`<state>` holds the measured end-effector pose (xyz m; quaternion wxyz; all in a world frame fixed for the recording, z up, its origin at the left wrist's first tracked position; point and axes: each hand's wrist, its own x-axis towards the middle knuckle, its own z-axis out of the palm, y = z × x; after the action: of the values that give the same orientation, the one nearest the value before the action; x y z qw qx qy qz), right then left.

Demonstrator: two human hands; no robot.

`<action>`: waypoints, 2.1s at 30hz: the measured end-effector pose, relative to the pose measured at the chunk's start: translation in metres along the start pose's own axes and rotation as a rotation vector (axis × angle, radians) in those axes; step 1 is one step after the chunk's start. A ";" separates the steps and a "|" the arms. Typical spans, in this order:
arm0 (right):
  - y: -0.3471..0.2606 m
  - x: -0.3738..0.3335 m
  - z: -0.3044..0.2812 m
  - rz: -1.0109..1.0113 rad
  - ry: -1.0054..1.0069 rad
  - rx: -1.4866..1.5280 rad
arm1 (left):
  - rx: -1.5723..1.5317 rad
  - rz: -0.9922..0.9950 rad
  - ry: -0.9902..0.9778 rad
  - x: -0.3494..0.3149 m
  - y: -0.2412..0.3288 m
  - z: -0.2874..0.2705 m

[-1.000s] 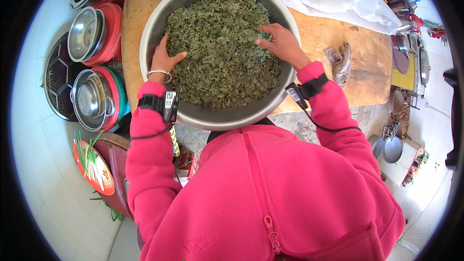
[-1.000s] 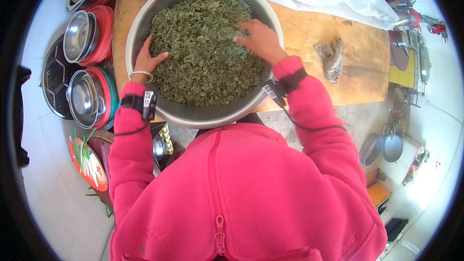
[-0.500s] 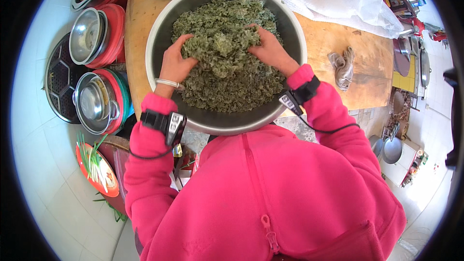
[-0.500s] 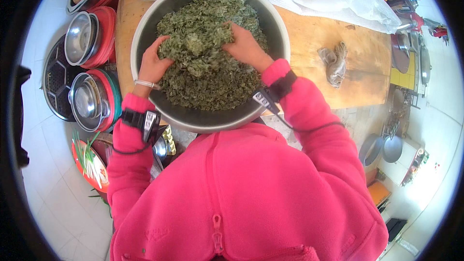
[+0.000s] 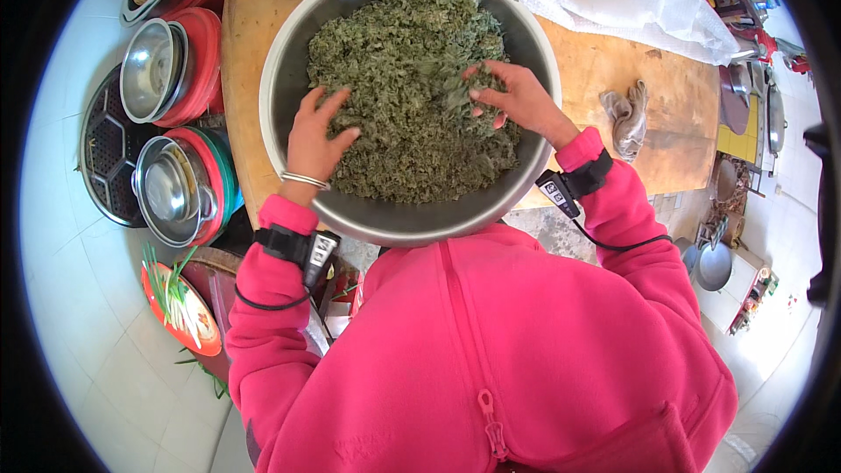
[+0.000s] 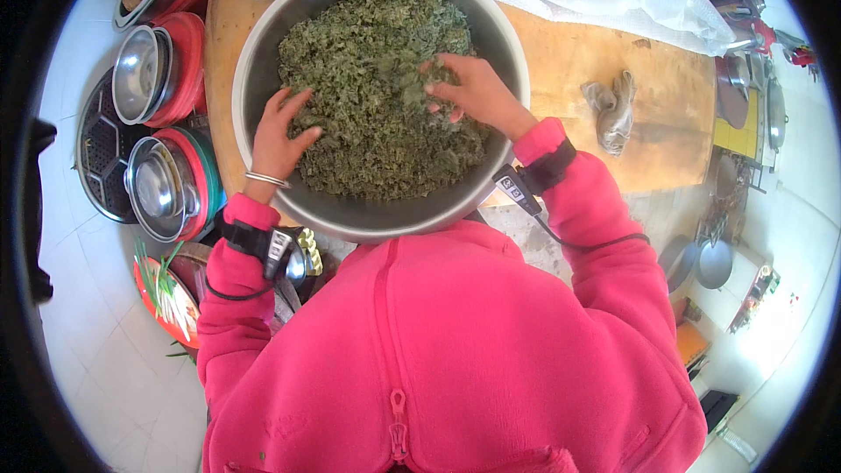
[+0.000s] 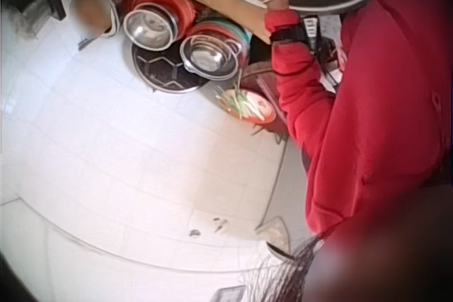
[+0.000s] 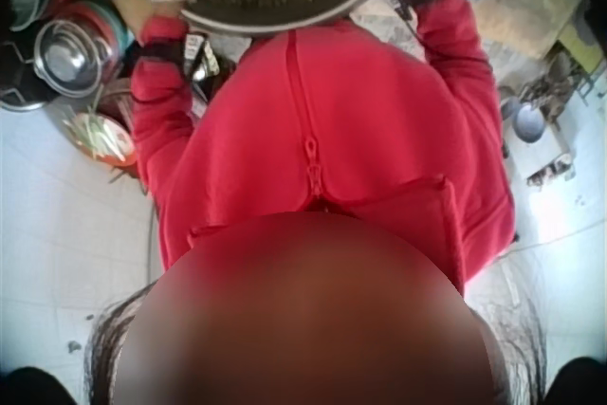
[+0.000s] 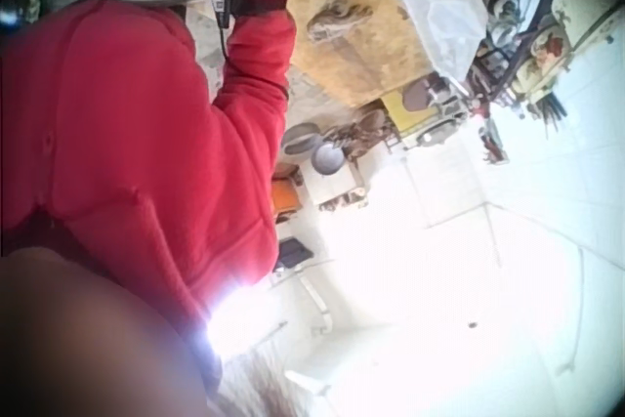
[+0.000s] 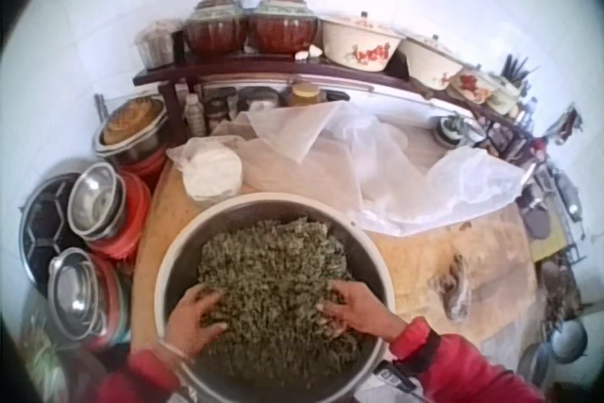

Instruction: The person washes a perforated metal steamer tray at the sink, then wipes it dry with a cloth. They move around the kitchen, handling a cloth and a bowl of green leafy material, and repeatedly mix the contents of the bowl by hand.

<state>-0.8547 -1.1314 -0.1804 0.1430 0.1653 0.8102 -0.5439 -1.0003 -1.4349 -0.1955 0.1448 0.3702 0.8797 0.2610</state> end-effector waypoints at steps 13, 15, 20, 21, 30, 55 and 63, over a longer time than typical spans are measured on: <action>-0.012 0.023 0.063 -0.345 0.165 0.120 | -0.433 -0.114 0.017 0.012 0.031 0.022; -0.018 0.019 0.049 -0.282 0.221 0.055 | -0.255 -0.136 0.008 0.013 0.031 0.010; -0.007 0.021 0.015 -0.373 0.166 0.013 | -0.078 0.010 0.134 0.020 0.007 0.010; 0.000 0.027 0.001 -0.301 0.046 -0.149 | -0.035 0.032 0.043 0.024 -0.009 0.006; 0.053 0.108 0.004 0.397 0.116 0.353 | -0.822 -0.605 -0.050 0.090 -0.057 0.058; -0.046 0.068 0.014 0.020 -0.218 0.280 | -0.673 0.027 -0.182 0.064 0.057 0.005; 0.009 0.096 -0.034 -0.325 -0.085 -0.273 | -0.279 0.005 0.099 0.074 -0.043 0.003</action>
<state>-0.9395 -1.0858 -0.2145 0.1086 -0.0114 0.8856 -0.4515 -1.0744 -1.4054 -0.2268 0.1505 0.3354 0.8399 0.3992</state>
